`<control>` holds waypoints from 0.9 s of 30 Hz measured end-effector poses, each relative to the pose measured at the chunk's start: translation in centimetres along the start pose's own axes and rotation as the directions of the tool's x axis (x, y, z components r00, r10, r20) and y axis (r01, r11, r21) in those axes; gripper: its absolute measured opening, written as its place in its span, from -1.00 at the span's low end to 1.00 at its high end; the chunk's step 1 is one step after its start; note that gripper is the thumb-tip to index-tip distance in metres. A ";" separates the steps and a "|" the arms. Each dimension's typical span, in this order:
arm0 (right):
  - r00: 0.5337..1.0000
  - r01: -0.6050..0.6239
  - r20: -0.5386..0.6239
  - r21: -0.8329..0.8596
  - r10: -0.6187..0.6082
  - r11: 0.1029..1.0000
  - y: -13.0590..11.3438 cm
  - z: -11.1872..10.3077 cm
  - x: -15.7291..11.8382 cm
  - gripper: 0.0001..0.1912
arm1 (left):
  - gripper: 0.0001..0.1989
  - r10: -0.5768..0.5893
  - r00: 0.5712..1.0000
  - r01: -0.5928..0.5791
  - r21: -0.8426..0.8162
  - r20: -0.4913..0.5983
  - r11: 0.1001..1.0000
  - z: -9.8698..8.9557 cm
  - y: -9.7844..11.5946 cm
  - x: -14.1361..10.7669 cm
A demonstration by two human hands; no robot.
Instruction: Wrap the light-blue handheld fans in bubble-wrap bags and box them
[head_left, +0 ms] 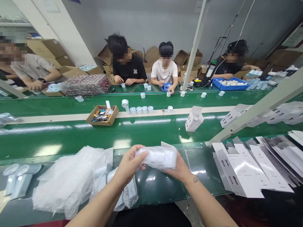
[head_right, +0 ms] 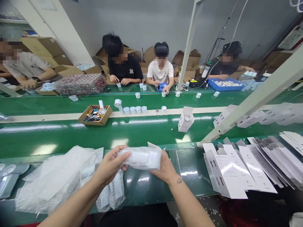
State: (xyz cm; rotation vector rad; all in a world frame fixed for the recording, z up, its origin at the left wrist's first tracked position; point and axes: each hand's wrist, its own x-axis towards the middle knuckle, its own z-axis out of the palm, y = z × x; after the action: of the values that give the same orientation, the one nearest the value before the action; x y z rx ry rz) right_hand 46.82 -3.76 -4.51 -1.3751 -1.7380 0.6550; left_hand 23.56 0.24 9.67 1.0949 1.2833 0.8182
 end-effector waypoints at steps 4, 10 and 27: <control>0.997 0.011 -0.073 -0.072 -0.016 0.997 0.3 1.4 -0.4 -0.18 | -0.63 0.163 0.966 -0.057 0.447 -0.201 0.893 1.5 -0.7 0.3; 0.984 0.163 -0.062 -0.041 -0.166 0.986 0.4 2.0 -0.4 -0.22 | -0.78 0.179 0.937 -0.328 0.933 0.301 0.147 8.1 1.9 -0.1; 0.984 0.149 0.084 0.127 -0.160 0.981 0.6 0.1 -1.7 -0.35 | -0.87 0.397 0.675 -0.699 0.712 0.623 0.071 7.8 -6.7 0.0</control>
State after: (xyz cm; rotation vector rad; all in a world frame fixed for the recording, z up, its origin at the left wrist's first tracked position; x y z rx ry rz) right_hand 47.21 -5.26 -5.47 -1.1307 -1.8278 0.7350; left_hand 30.54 -3.18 2.97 2.7508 0.9983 0.3060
